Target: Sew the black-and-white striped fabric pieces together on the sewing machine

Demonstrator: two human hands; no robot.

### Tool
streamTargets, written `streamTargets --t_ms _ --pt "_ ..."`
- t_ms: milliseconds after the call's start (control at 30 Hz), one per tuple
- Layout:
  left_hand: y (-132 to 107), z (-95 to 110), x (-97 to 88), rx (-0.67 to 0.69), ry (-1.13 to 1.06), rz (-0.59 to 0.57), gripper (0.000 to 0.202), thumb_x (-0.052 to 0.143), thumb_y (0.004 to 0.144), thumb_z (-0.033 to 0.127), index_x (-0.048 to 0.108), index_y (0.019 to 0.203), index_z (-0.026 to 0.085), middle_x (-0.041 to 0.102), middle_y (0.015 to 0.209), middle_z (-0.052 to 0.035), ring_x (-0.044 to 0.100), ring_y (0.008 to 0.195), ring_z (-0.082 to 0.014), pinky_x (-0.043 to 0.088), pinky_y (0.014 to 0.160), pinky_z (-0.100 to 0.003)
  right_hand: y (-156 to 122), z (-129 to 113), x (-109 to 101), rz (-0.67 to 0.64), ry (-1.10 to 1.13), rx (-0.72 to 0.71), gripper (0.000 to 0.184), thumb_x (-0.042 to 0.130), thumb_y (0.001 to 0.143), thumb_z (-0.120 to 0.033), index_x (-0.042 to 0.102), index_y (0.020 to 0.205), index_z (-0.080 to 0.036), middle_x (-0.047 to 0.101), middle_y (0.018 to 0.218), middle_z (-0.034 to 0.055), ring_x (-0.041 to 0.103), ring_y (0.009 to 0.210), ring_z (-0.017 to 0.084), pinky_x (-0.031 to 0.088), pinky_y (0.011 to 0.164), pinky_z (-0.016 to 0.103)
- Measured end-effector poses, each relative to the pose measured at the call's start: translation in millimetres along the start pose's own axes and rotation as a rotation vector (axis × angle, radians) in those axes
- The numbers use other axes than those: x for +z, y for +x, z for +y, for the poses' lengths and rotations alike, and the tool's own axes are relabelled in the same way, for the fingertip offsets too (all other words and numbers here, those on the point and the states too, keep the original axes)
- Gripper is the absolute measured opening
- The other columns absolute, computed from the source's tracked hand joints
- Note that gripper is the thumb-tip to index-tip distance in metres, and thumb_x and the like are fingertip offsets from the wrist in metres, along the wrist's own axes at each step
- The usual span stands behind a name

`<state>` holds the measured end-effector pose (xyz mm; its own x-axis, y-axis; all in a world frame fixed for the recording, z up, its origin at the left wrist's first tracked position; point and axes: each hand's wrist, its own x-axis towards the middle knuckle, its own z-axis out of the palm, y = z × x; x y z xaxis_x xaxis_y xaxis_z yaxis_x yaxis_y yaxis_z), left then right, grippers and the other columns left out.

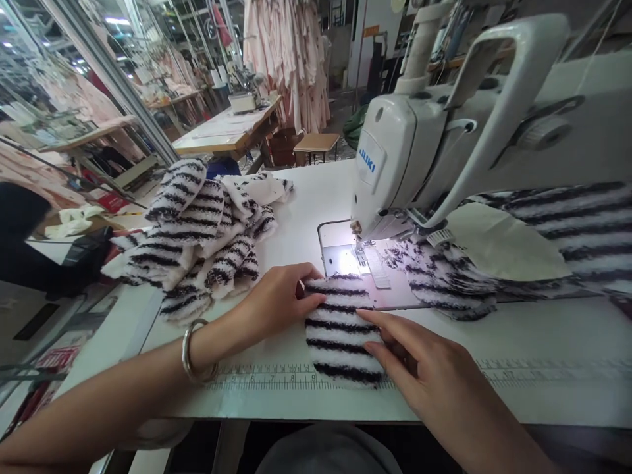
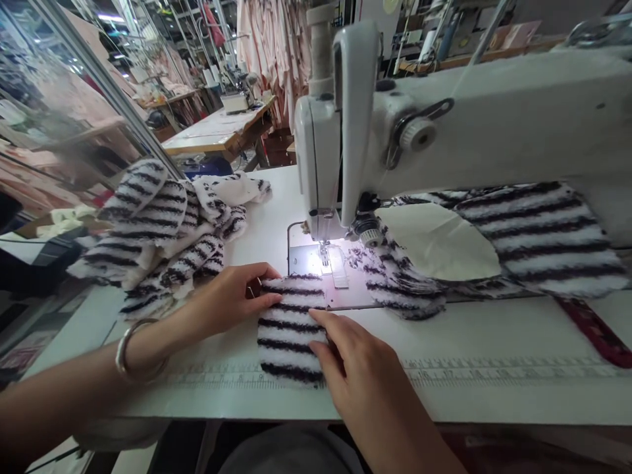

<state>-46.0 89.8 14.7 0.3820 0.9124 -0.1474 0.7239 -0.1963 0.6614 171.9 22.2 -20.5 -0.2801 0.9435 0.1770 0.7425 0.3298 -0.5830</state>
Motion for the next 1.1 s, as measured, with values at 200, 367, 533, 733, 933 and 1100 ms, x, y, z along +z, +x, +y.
streamTargets --t_ms 200,367,533,733,933,1100 --pt "1 2 0.3 0.027 0.126 0.001 0.021 0.061 0.082 0.039 0.061 0.091 0.021 0.062 0.071 0.0024 0.055 0.062 -0.0135 0.038 0.056 -0.023 1 -2 4 0.036 -0.018 -0.032 0.029 0.048 0.088 -0.022 0.061 0.115 -0.02 0.07 0.104 0.0019 0.068 0.087 0.017 0.058 0.071 0.028" --pt "10 4 6.5 0.091 0.259 0.144 0.019 0.054 0.087 0.037 0.06 0.091 0.019 0.061 0.08 -0.0003 0.053 0.067 -0.0146 0.039 0.063 -0.026 -2 0 12 0.091 -0.025 -0.087 0.029 0.045 0.089 -0.019 0.058 0.114 -0.018 0.07 0.094 0.0024 0.068 0.077 0.016 0.058 0.063 0.03" --pt "18 1 9.6 -0.028 0.173 0.053 0.016 0.051 0.087 0.035 0.059 0.085 0.021 0.061 0.07 0.0022 0.053 0.062 -0.0138 0.038 0.057 -0.024 -8 1 18 0.103 -0.101 -0.138 0.036 0.045 0.089 -0.015 0.049 0.124 -0.018 0.067 0.09 0.0009 0.066 0.076 0.015 0.055 0.059 0.027" --pt "19 1 8.8 -0.114 0.077 0.001 0.025 0.049 0.088 0.045 0.058 0.086 0.021 0.06 0.071 0.0025 0.052 0.063 -0.0138 0.039 0.058 -0.023 -10 5 23 0.206 -0.143 -0.206 0.037 0.045 0.086 -0.009 0.049 0.123 -0.013 0.062 0.078 -0.0006 0.063 0.065 0.013 0.049 0.051 0.024" --pt "20 2 15.4 -0.156 0.105 0.042 0.027 0.051 0.085 0.048 0.06 0.087 0.022 0.063 0.074 0.0018 0.054 0.063 -0.0145 0.04 0.058 -0.024 -10 10 34 0.239 -0.2 -0.231 0.038 0.047 0.085 -0.009 0.049 0.123 -0.01 0.061 0.074 -0.0005 0.061 0.06 0.012 0.047 0.047 0.023" --pt "19 -4 18.3 -0.128 0.118 0.086 0.031 0.052 0.084 0.051 0.061 0.091 0.023 0.064 0.077 0.0019 0.052 0.056 -0.0128 0.041 0.056 -0.023 -8 7 39 0.229 -0.174 -0.135 0.038 0.045 0.082 -0.008 0.053 0.118 -0.016 0.064 0.079 0.0001 0.064 0.066 0.015 0.049 0.053 0.024"
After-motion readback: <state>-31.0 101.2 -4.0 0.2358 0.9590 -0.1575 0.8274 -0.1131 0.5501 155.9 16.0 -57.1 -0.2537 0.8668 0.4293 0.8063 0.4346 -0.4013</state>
